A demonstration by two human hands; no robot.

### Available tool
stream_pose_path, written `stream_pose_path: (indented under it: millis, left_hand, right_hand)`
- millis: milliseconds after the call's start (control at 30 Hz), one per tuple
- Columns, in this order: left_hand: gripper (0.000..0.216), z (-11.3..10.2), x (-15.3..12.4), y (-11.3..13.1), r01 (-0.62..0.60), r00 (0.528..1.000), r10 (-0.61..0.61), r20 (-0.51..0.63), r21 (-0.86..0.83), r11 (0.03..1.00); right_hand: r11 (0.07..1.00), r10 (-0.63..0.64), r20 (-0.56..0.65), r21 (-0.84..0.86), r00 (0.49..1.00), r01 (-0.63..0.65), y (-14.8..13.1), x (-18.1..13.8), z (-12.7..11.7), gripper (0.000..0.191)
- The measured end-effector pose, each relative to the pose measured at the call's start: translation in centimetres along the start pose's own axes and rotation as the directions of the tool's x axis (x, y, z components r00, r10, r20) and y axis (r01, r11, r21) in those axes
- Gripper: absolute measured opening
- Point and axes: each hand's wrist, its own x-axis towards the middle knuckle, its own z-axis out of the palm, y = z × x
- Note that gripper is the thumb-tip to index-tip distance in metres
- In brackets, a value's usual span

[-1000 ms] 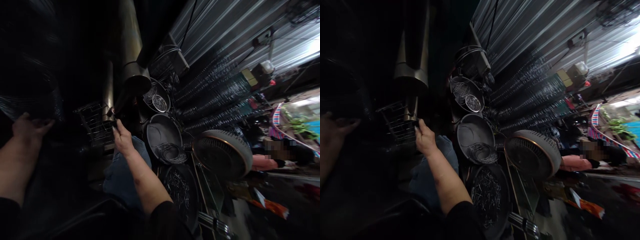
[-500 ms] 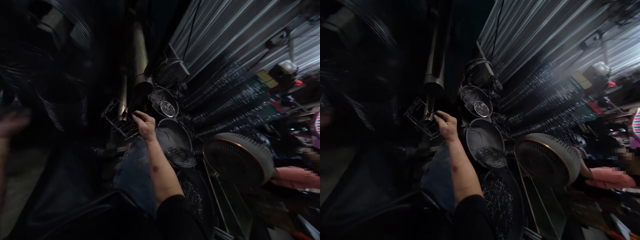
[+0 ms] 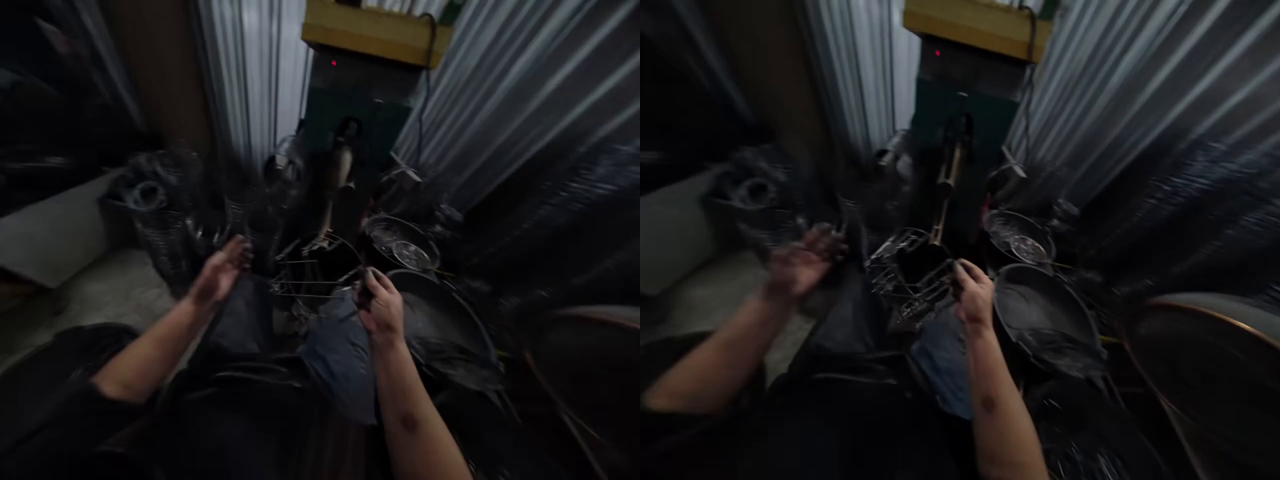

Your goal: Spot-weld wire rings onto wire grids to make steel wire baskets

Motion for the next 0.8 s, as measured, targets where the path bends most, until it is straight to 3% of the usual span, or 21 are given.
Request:
stream_pose_path:
  millis: [100, 167, 233, 300, 467, 567, 667, 800]
  left_hand:
    - [0.056, 0.4, -4.3, -3.1, 0.032, 0.998, -0.027, -0.049, 0.093, 0.995]
    - [0.071, 1.4, -6.2, -5.9, 0.071, 0.997, -0.077, 0.023, 0.208, 0.976]
    - [0.078, 2.3, -7.8, -7.6, 0.147, 0.972, -0.202, 0.120, 0.358, 0.922]
    - [0.083, 3.0, -9.0, -7.7, 0.136, 0.964, -0.231, 0.134, 0.499, 0.856]
    - [0.080, 4.3, -9.7, -5.7, -0.115, 0.989, 0.025, 0.146, 0.648, 0.753]
    - [0.078, 4.3, -8.9, -6.5, -0.068, 0.995, 0.000, 0.098, 0.686, 0.724]
    - [0.082, 3.3, -8.1, -8.3, 0.080, 0.996, -0.093, -0.017, 0.668, 0.740]
    - [0.084, 1.5, -7.5, -9.5, 0.118, 0.993, -0.095, -0.072, 0.503, 0.856]
  right_hand:
    - [0.994, 0.080, -0.029, -0.071, 0.996, -0.082, 2.8, -2.4, -1.5, 0.052]
    - [0.974, 0.096, -0.031, -0.203, 0.995, -0.101, 5.1, -3.9, -2.0, 0.046]
    - [0.928, 0.092, -0.014, -0.361, 0.996, -0.091, 7.1, -5.0, -2.4, 0.033]
    - [0.866, 0.077, 0.001, -0.496, 0.997, -0.066, 8.5, -5.4, -2.7, 0.029]
    - [0.717, 0.009, 0.096, -0.694, 0.995, 0.061, 9.6, -5.2, -2.7, 0.043]
    - [0.602, 0.034, 0.179, -0.789, 0.983, 0.123, 9.5, -4.4, -3.1, 0.039]
    - [0.446, 0.093, 0.156, -0.890, 0.983, 0.099, 9.4, -2.1, -5.6, 0.033]
    - [0.191, 0.186, -0.077, -0.975, 0.980, -0.113, 10.0, 2.6, -12.3, 0.038]
